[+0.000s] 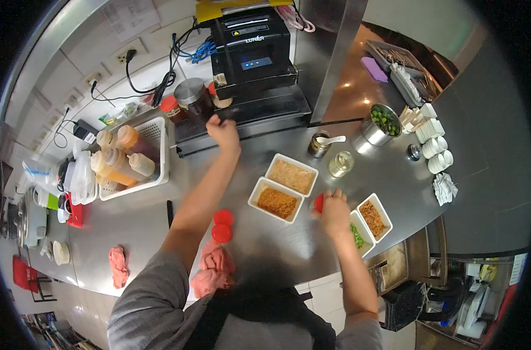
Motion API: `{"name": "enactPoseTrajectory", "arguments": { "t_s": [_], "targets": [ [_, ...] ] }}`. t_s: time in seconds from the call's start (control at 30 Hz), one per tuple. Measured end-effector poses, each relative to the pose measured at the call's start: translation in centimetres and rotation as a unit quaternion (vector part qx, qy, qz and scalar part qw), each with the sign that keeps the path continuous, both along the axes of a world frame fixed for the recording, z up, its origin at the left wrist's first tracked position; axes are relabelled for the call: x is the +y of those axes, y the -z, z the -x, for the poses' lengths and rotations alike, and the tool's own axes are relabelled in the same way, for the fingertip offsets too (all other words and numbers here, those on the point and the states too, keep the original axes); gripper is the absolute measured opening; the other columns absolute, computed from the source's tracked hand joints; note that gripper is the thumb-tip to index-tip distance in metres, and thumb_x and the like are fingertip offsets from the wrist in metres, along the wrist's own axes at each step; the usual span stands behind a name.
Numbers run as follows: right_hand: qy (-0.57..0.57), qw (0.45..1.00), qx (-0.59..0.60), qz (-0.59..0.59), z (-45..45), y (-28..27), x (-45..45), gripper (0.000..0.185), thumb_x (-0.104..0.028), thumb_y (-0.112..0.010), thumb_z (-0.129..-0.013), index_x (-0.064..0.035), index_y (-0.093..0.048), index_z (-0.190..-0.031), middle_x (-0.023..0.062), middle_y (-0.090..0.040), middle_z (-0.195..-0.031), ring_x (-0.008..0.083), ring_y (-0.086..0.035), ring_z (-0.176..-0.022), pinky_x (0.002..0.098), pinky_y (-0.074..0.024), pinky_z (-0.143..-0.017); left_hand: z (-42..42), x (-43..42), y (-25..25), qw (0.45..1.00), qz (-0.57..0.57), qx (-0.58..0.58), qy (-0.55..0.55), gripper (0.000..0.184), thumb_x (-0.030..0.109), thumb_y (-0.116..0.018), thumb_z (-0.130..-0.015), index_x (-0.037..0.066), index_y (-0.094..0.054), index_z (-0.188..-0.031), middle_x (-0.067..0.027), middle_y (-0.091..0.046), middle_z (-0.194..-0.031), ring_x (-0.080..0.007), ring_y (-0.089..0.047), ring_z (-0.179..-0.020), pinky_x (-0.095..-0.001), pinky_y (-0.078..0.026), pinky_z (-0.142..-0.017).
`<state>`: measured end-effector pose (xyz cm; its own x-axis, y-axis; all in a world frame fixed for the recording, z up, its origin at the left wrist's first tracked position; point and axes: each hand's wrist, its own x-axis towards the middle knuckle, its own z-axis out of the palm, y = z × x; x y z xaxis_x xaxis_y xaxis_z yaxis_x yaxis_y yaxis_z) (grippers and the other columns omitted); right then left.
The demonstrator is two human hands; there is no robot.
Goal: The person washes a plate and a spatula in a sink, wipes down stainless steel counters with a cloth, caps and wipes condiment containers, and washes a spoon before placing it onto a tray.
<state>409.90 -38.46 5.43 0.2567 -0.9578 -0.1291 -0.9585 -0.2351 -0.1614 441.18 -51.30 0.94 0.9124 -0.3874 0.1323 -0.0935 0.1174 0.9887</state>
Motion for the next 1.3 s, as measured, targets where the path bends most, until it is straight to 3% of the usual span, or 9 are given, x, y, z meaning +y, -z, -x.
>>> {"name": "enactPoseTrajectory", "arguments": {
  "t_s": [0.27,0.47,0.53,0.73,0.8,0.93,1.03,1.13,1.3],
  "targets": [
    [0.006,1.000,0.002,-0.010,-6.9,0.6,11.5,0.055,-0.037,-0.078,-0.071,0.0013,-0.054,-0.102,0.0195,-0.058,-0.100,0.0348,-0.062,-0.095,0.0385,-0.0549,-0.076,7.8,28.9,6.4,0.882,-0.092,-0.162,0.432,0.049,-0.006,-0.055,-0.071,0.005,-0.050,-0.118,-0.0107,-0.053,-0.112,-0.0227,-0.053,-0.099,-0.0306,-0.045,-0.084],
    [-0.072,0.996,-0.042,-0.018,-12.3,1.0,14.8,0.050,-0.036,-0.076,-0.073,0.0024,-0.057,-0.099,0.0185,-0.060,-0.095,0.0346,-0.061,-0.093,0.0389,-0.0536,-0.079,9.8,30.7,11.4,0.858,-0.107,-0.328,0.380,0.059,0.015,-0.073,-0.067,0.004,-0.053,-0.122,-0.0166,-0.058,-0.115,-0.0319,-0.058,-0.107,-0.0396,-0.050,-0.085],
    [-0.155,0.985,-0.077,-0.020,-11.9,0.3,13.9,0.050,-0.034,-0.075,-0.074,0.0016,-0.057,-0.103,0.0190,-0.060,-0.096,0.0360,-0.061,-0.093,0.0399,-0.0524,-0.082,8.9,31.3,9.8,0.878,-0.082,-0.180,0.436,0.061,0.019,-0.077,-0.067,0.004,-0.053,-0.121,-0.0153,-0.060,-0.111,-0.0308,-0.060,-0.104,-0.0395,-0.050,-0.085],
    [-0.504,0.810,-0.258,-0.155,-10.8,-5.6,8.7,0.055,-0.039,-0.072,-0.075,-0.0069,-0.059,-0.118,0.0201,-0.056,-0.124,0.0349,-0.057,-0.111,0.0451,-0.0475,-0.089,4.4,33.0,1.0,0.811,-0.040,-0.116,0.572,0.063,0.017,-0.084,-0.066,0.002,-0.054,-0.119,-0.0085,-0.063,-0.112,-0.0171,-0.059,-0.106,-0.0336,-0.047,-0.092],
    [-0.524,0.786,-0.309,-0.110,-11.6,-6.9,8.9,0.056,-0.046,-0.068,-0.079,-0.0034,-0.060,-0.115,0.0231,-0.061,-0.114,0.0342,-0.062,-0.103,0.0456,-0.0501,-0.083,3.6,33.0,-1.7,0.824,-0.008,-0.070,0.562,0.061,0.017,-0.084,-0.065,0.002,-0.056,-0.117,-0.0095,-0.063,-0.113,-0.0175,-0.059,-0.106,-0.0335,-0.047,-0.092],
    [-0.283,0.958,-0.036,0.011,-14.8,-9.8,11.9,0.079,-0.070,-0.045,-0.085,0.0058,-0.064,-0.095,0.0206,-0.060,-0.058,0.0378,-0.065,-0.062,0.0467,-0.0517,-0.062,2.5,32.5,-0.4,0.859,-0.102,-0.136,0.483,0.070,0.024,-0.085,-0.063,0.000,-0.053,-0.120,-0.0150,-0.061,-0.115,-0.0270,-0.060,-0.107,-0.0374,-0.047,-0.092],
    [-0.269,0.950,0.011,-0.159,-15.3,-13.1,7.8,0.080,-0.071,-0.044,-0.085,0.0059,-0.066,-0.086,0.0213,-0.062,-0.062,0.0396,-0.064,-0.064,0.0458,-0.0510,-0.064,1.5,32.3,-1.2,0.891,-0.094,-0.141,0.421,0.073,0.027,-0.086,-0.062,0.001,-0.051,-0.121,-0.0175,-0.059,-0.116,-0.0320,-0.057,-0.109,-0.0406,-0.046,-0.093],
    [-0.288,0.952,-0.087,-0.048,-17.5,-10.5,0.6,0.081,-0.072,-0.042,-0.085,0.0047,-0.068,-0.087,0.0236,-0.065,-0.077,0.0394,-0.064,-0.080,0.0448,-0.0493,-0.075,-0.5,33.2,-0.3,0.911,-0.100,-0.220,0.335,0.072,0.028,-0.086,-0.062,0.003,-0.052,-0.121,-0.0164,-0.056,-0.116,-0.0336,-0.050,-0.111,-0.0435,-0.041,-0.096],
    [-0.197,0.932,-0.292,0.087,-25.7,-2.3,-13.7,0.074,-0.035,-0.076,-0.074,-0.0052,-0.044,-0.134,0.0256,-0.054,-0.124,0.0401,-0.052,-0.115,0.0424,-0.0428,-0.099,-3.1,36.0,1.6,0.920,-0.194,-0.278,0.196,0.072,0.028,-0.086,-0.061,0.005,-0.053,-0.120,-0.0151,-0.051,-0.117,-0.0354,-0.048,-0.111,-0.0453,-0.038,-0.098]
  ]
}}
